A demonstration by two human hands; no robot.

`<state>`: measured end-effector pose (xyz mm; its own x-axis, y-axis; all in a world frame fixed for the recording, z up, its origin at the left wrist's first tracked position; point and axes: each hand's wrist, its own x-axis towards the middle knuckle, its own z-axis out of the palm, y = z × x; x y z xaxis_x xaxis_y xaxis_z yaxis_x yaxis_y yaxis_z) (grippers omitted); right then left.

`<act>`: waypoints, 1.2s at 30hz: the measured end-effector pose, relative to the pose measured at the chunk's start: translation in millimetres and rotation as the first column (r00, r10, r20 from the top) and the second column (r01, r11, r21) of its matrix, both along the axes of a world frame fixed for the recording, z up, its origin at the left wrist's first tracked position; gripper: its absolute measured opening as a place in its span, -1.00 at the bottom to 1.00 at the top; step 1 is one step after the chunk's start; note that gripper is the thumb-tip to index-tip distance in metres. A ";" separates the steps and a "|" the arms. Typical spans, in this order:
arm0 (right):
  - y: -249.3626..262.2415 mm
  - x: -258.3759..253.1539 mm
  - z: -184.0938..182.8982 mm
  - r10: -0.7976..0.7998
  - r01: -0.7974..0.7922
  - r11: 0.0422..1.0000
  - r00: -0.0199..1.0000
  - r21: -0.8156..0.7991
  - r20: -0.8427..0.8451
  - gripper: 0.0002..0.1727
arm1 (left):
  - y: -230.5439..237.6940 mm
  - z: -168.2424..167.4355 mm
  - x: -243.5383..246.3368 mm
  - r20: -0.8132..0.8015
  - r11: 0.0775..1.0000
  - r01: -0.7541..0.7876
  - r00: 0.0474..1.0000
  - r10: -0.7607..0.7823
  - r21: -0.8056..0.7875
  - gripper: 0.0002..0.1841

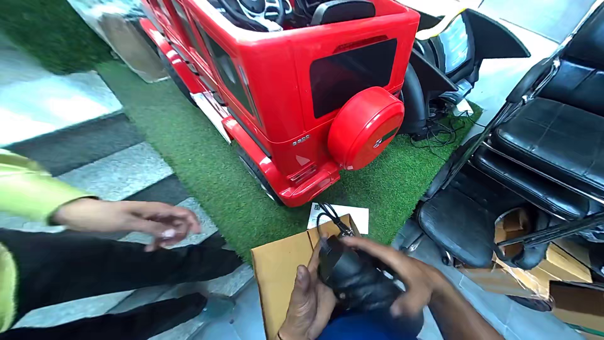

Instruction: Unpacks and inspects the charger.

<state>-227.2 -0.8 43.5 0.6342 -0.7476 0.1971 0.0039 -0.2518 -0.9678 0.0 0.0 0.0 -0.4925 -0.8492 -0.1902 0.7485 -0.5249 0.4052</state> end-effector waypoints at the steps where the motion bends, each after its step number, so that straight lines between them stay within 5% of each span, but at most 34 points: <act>1: 1.2 7.6 11.8 0.004 -0.026 0.997 0.965 -0.079 -0.262 0.31 | -5.5 -4.6 5.2 -0.057 0.997 0.024 0.998 -0.029 -0.078 0.07; 4: 16.5 36.7 23.3 -0.089 -0.072 0.973 0.760 -0.220 -0.643 0.45 | -19.3 -26.4 15.3 -0.128 0.960 0.043 0.988 -0.081 -0.275 0.08; 9: 26.6 43.0 16.1 -0.071 -0.139 0.951 0.771 -0.276 -0.632 0.31 | -23.3 -31.3 44.0 0.036 0.896 0.074 0.997 -0.065 -0.437 -0.01; 16: 21.9 42.5 12.3 0.008 -0.239 0.931 0.771 -0.278 -0.637 0.29 | -13.7 -29.7 48.0 -0.002 0.929 -0.094 0.995 0.100 -0.357 -0.57; 22: 21.2 42.7 13.1 0.048 -0.297 0.919 0.739 -0.261 -0.672 0.28 | 0.1 -29.5 57.0 0.058 0.989 -0.138 0.989 0.135 0.045 -0.16; 24: 19.1 43.7 13.5 0.069 -0.321 0.911 0.735 -0.258 -0.674 0.26 | 1.1 -24.5 53.5 0.126 0.945 -0.223 0.972 0.198 0.240 -0.35; 26: 17.1 43.9 14.0 0.085 -0.346 0.902 0.729 -0.259 -0.679 0.25 | -6.1 -19.7 49.9 0.249 0.873 -0.296 0.945 0.210 0.388 -0.77; 28: 15.5 44.0 12.8 0.097 -0.364 0.894 0.727 -0.262 -0.679 0.25 | -16.0 -21.6 48.8 0.356 0.810 -0.345 0.917 0.182 0.474 -0.79; 30: 15.1 42.4 10.4 0.102 -0.375 0.887 0.730 -0.270 -0.676 0.25 | -18.9 -32.1 51.9 0.377 0.823 -0.316 0.916 0.136 0.472 -0.80; 33: 14.2 38.7 6.4 0.085 -0.360 0.884 0.751 -0.298 -0.654 0.24 | -18.1 -36.1 53.9 0.457 0.897 -0.265 0.886 0.081 0.355 -0.50; 36: 12.8 35.2 5.8 0.091 -0.346 0.899 0.750 -0.270 -0.655 0.23 | -17.6 -33.7 51.7 0.664 0.945 -0.234 0.747 0.024 0.229 -0.38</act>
<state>-192.1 12.0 49.3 0.8450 -0.5295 -0.0747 -0.4562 -0.6411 -0.6172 51.7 -17.6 -33.7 -0.0509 -0.7520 -0.6572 0.4299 -0.6105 0.6652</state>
